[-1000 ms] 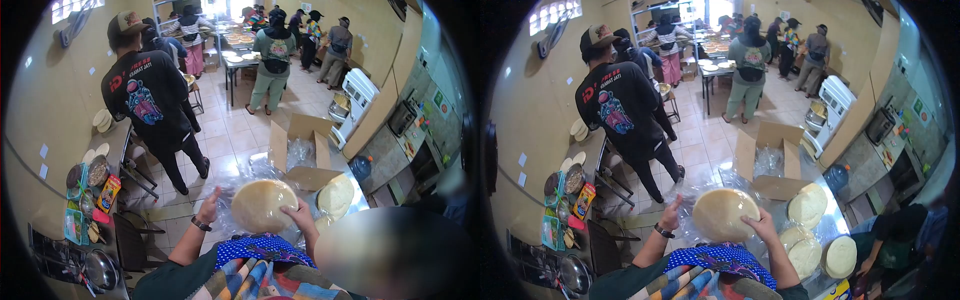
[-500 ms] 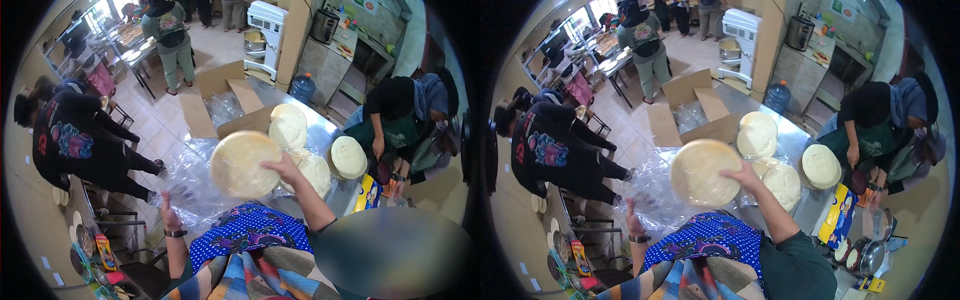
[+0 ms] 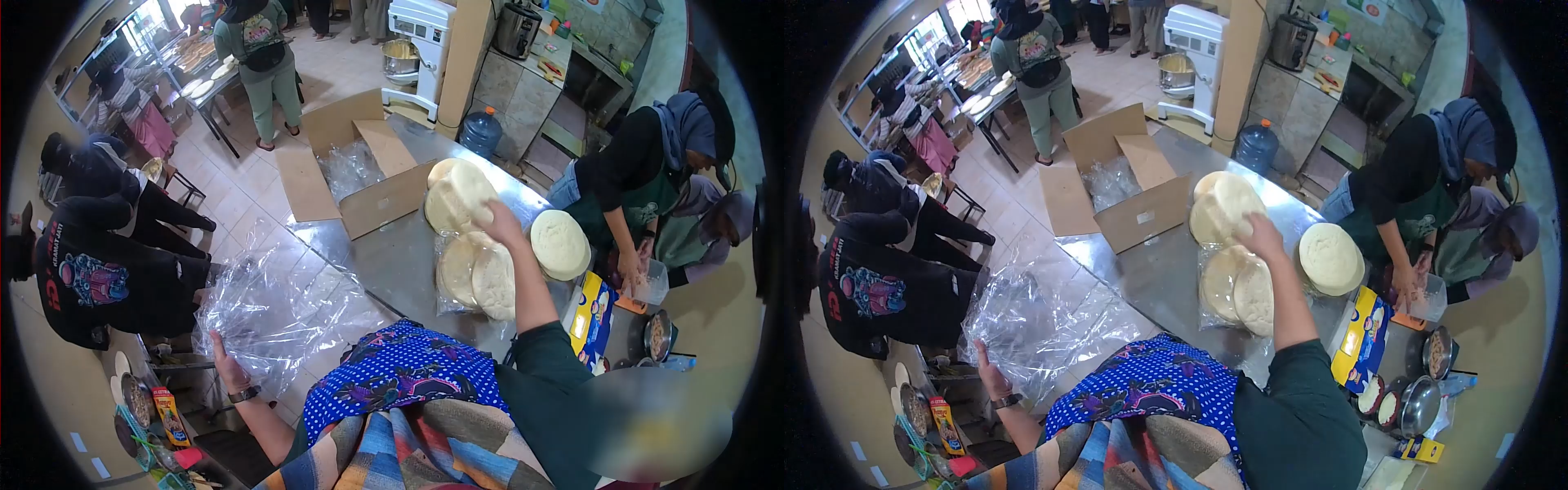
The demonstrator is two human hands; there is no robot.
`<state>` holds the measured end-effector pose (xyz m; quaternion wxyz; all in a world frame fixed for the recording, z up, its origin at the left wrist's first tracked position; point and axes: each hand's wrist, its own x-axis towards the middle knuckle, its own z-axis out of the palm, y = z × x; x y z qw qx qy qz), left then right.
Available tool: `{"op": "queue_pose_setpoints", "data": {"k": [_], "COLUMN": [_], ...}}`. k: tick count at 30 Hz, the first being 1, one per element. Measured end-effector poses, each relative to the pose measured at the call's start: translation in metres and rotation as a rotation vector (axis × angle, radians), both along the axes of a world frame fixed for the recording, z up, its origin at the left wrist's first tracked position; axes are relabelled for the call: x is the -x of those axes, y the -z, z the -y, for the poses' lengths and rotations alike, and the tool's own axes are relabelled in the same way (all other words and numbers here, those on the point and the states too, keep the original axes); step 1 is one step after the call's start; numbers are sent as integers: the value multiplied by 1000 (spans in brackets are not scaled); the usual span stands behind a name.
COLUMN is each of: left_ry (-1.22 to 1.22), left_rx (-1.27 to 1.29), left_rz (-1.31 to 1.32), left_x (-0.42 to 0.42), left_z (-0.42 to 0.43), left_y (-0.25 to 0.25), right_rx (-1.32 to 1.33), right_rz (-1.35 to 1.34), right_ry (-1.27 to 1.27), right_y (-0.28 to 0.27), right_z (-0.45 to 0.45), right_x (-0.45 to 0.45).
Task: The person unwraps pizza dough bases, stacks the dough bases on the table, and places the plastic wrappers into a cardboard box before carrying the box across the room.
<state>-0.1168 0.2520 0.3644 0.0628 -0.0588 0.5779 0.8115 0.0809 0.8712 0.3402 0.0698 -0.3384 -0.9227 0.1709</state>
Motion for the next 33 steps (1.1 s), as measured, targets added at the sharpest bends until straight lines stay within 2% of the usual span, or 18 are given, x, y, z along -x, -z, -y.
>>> {"op": "queue_pose_setpoints", "data": {"k": [3, 5, 9, 11, 12, 15, 17, 19, 20, 21, 22, 23, 25, 27, 29, 31, 32, 33], "left_ry": [25, -6, -47, 77, 201, 270, 232, 185, 145, 102, 81, 103, 128, 112, 91, 722, 518, 315], "left_rx": [24, 70, 246, 181, 117, 163, 188, 212, 100, -14, -16, -20, -28, -91, -249, -1071, -906, -747], "left_rz": [30, 15, -47, -13, 19, 3, -11, -29, 49, 124, 116, 99, 60, 58, 209, -108, -46, 24], "left_x": [-1, -1, 4, -1, -2, 2, -4, -4, 1, 5, 8, 10, 15, 19, 4, -13, -19, -18], "left_z": [-2, -3, -1, -12, -16, -11, -26, -28, -26, -24, -22, -20, -11, -12, -43, -59, -61, -57], "left_y": [-5, 3, 26, 3, -6, 1, -9, -7, 6, 19, 30, 42, 64, 86, 32, -20, -4, 22], "right_rx": [-10, -72, 173, 201, 200, 389, 382, 197, 9, 12, -98, -205, -155, -236, -273, -151, -119, -65], "right_rz": [130, 302, 350, 246, 246, 160, -56, -390, -512, -518, -706, -896, -1092, -1117, -1073, -965, -976, -800], "right_ry": [34, 114, 210, 162, 160, 84, -73, -118, -184, -200, -242, -286, -532, -791, -1046, -1302, -1354, -1466], "right_y": [21, 11, 16, 30, 20, -57, -91, -147, -172, -194, -214, -223, -216, -207, -190, -160, -142, -124], "right_z": [4, 18, 0, -14, -14, 10, 22, 56, 70, 88, 107, 122, 148, 190, 241, 288, 304, 318], "right_x": [-32, -58, -96, -110, -108, -85, -69, -45, -34, -24, -14, -1, 28, 54, 75, 90, 96, 102]}}
